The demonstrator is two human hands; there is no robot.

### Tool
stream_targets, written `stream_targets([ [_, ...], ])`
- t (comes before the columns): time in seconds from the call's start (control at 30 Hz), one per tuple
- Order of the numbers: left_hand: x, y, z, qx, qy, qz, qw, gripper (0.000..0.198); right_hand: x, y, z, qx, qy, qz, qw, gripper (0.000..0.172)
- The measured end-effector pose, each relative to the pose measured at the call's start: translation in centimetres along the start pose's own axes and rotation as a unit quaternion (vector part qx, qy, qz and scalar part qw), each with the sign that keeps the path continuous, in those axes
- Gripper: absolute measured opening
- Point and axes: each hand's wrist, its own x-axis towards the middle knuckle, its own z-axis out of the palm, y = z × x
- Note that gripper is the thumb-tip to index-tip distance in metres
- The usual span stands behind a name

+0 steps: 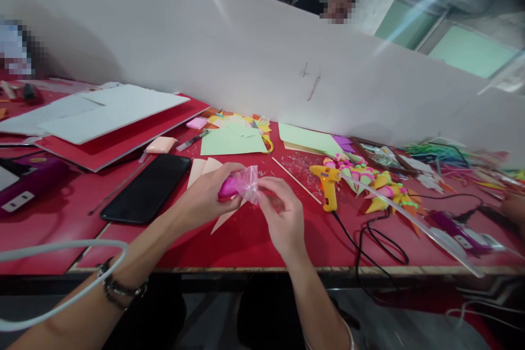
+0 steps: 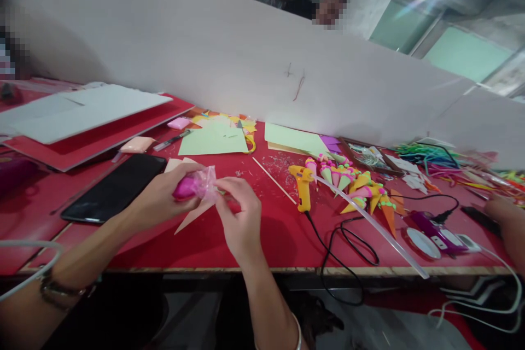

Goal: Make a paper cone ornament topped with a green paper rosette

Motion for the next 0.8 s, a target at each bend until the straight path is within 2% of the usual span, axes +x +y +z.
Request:
stream_targets([
  [0.17, 0.1, 0.5, -0.6, -0.039, -0.088, 0.009, 0.995, 0.039, -0.1, 0.2, 0.0, -0.001, -0.085, 0.038, 0.996, 0.019],
  [0.27, 0.0, 0.3, -0.9, -0.055, -0.098, -0.004, 0.994, 0.043, -0.1, 0.0, -0.1, 0.003, -0.106, 0.053, 0.993, 0.019],
  [0.4, 0.0, -0.2, -1.2, -0.185, -0.082, -0.019, 0.979, 0.048, 0.0, -0.3, -0.4, 0.049, -0.100, 0.093, 0.989, 0.013],
  [0.53, 0.1, 0.0, -0.5, -0.317, -0.057, -0.067, 0.944, 0.027, 0.1, -0.2, -0.4, 0.094, -0.059, 0.145, 0.983, 0.016],
  [0.63, 0.1, 0.7, 0.2, -0.359, -0.029, -0.102, 0.927, 0.024, 0.1, -0.1, -0.2, 0.107, -0.048, 0.155, 0.981, 0.020],
  [0.7, 0.1, 1.0, 0.4, -0.372, 0.012, -0.112, 0.921, 0.023, 0.1, -0.2, -0.1, 0.112, -0.049, 0.154, 0.980, 0.024],
  [0.8, -0.1, 1.0, 0.2, -0.387, 0.055, -0.116, 0.913, 0.035, 0.1, -0.5, -0.2, 0.111, -0.067, 0.147, 0.981, 0.029],
])
